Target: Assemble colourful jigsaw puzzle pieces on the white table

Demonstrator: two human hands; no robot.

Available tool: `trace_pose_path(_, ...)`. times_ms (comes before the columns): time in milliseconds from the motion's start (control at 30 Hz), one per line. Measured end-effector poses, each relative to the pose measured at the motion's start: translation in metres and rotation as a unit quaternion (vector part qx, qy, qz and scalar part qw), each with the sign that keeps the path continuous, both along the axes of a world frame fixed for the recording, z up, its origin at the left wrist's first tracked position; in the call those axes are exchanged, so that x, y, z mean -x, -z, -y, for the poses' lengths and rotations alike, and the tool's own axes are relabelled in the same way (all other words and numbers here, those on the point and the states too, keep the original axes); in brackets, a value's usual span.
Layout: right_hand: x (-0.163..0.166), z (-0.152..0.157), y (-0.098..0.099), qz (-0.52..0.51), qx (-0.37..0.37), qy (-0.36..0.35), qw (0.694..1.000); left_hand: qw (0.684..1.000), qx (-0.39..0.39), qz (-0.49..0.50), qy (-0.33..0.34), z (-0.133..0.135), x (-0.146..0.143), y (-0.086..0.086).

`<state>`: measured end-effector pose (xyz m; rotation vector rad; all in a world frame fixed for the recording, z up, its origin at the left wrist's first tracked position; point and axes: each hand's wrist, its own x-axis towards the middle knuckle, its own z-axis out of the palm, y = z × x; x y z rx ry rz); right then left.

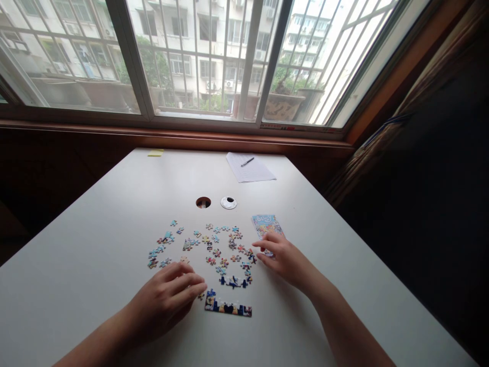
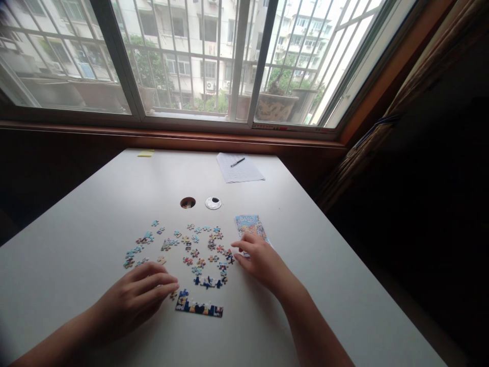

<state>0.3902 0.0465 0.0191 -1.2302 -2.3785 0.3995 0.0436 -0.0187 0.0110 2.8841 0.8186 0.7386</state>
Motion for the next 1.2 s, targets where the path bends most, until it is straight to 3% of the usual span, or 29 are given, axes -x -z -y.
trace_pose_path(267,0.005,0.003,0.000,0.036,0.016,-0.013,0.999,0.997,0.000,-0.022,0.074,0.010,-0.018,-0.006)
trace_pose_path(733,0.012,0.005,0.004,0.002,0.054,-0.058,0.997,0.995,0.031,-0.038,0.092,0.012,-0.019,-0.008)
trace_pose_path(967,0.013,0.001,0.013,0.000,-0.001,-0.020,1.000,0.996,0.027,-0.016,0.083,0.011,-0.020,-0.008)
trace_pose_path(1200,0.017,-0.001,0.019,0.042,0.001,-0.025,0.999,0.997,0.032,-0.044,0.055,0.011,-0.026,-0.014)
